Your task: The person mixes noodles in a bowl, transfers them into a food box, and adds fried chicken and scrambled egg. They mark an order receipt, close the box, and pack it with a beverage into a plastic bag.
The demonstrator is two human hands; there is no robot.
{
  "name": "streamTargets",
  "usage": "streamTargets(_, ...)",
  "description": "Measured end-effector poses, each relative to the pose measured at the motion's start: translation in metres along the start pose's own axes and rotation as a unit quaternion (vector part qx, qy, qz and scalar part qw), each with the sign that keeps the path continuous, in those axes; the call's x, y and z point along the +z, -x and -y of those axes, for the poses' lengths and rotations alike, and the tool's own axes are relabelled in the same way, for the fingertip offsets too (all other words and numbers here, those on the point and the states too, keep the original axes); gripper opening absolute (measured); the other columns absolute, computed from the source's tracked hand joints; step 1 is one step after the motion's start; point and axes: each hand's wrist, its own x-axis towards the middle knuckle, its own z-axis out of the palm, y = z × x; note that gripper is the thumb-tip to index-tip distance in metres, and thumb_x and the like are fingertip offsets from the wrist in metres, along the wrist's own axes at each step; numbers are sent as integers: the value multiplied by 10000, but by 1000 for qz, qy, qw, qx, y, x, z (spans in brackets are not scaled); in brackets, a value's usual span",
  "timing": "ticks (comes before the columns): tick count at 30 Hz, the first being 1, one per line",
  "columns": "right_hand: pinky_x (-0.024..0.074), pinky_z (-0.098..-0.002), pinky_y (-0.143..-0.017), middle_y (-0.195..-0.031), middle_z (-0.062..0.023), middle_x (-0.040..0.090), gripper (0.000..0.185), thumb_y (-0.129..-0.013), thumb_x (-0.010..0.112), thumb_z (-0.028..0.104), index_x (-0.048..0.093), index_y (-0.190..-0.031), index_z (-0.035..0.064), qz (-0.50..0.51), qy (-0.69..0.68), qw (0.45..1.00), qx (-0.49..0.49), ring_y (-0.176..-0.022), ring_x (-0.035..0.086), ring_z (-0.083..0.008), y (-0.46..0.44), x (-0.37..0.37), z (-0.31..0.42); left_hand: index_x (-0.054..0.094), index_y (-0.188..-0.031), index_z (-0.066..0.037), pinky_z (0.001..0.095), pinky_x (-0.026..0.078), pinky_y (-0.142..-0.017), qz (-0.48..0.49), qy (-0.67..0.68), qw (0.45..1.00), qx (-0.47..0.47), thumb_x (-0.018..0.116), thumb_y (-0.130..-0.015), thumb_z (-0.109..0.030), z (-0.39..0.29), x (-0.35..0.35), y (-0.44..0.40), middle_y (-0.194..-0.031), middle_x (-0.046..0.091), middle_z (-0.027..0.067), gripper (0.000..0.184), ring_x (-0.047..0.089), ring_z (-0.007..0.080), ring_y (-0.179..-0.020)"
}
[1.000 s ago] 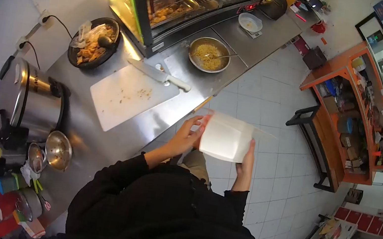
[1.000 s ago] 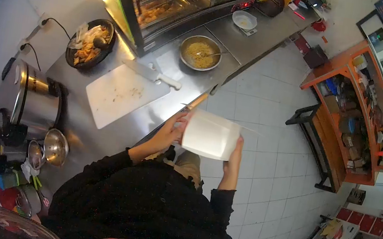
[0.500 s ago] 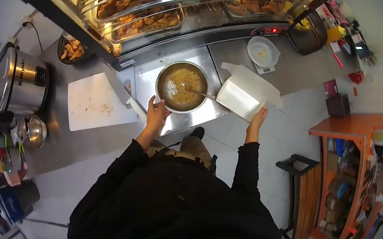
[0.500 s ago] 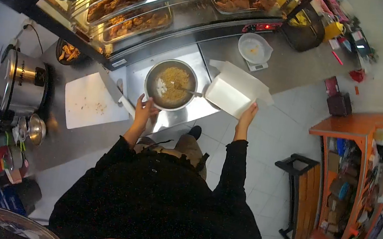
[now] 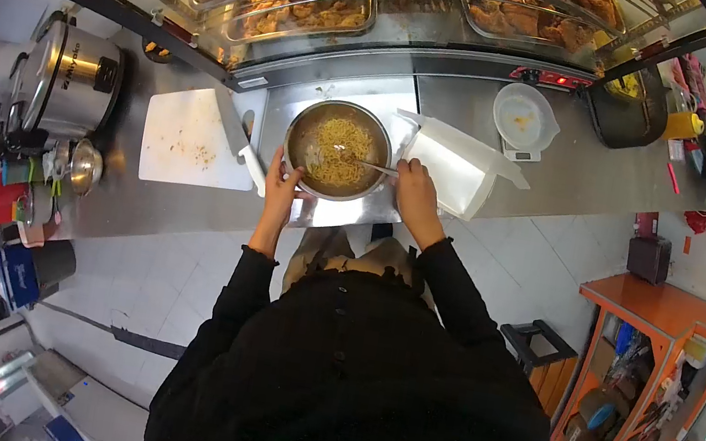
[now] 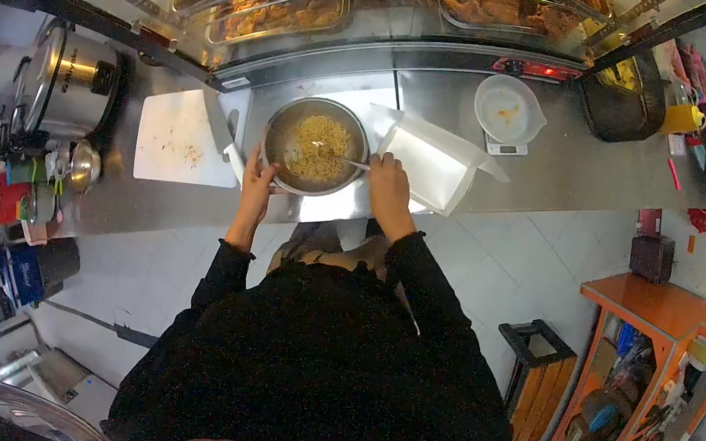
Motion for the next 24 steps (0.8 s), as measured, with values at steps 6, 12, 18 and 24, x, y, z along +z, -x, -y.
streamTargets(6,479,-421,-697,-791,-117,599,189,-811,619,184,589,-901,20,79,-39,996,-16,-781,594,-302,2,-23,5,197,-1423,-12,224,563,-475,-3,-32,999,44,515,-864,-26,-35,8,20,-1191,531,154,643,641,163,-807)
streamTargets(12,473,-444,-698,-866,-186,619,191,-845,564,154,586,-989,31,105,-176,977,57,-818,596,-367,-4,-77,26,314,-1385,5,218,527,-422,22,-138,986,86,511,-843,5,-105,41,41,-1025,527,98,577,610,118,-647)
streamTargets(18,460,-442,-633,-810,-136,567,249,-888,468,119,595,-1102,127,0,-92,996,-9,-737,587,-332,-1,-118,0,400,-1345,1,244,497,-378,57,-232,960,149,520,-802,34,-123,65,37,-675,441,-14,557,533,91,-494)
streamTargets(24,450,-401,-624,-759,-97,510,192,-883,508,159,639,-1022,132,-86,-57,995,2,-716,562,-292,3,-101,-22,456,-1304,16,255,438,-396,42,-274,944,180,549,-777,9,-119,87,42,-635,449,14,535,505,88,-478)
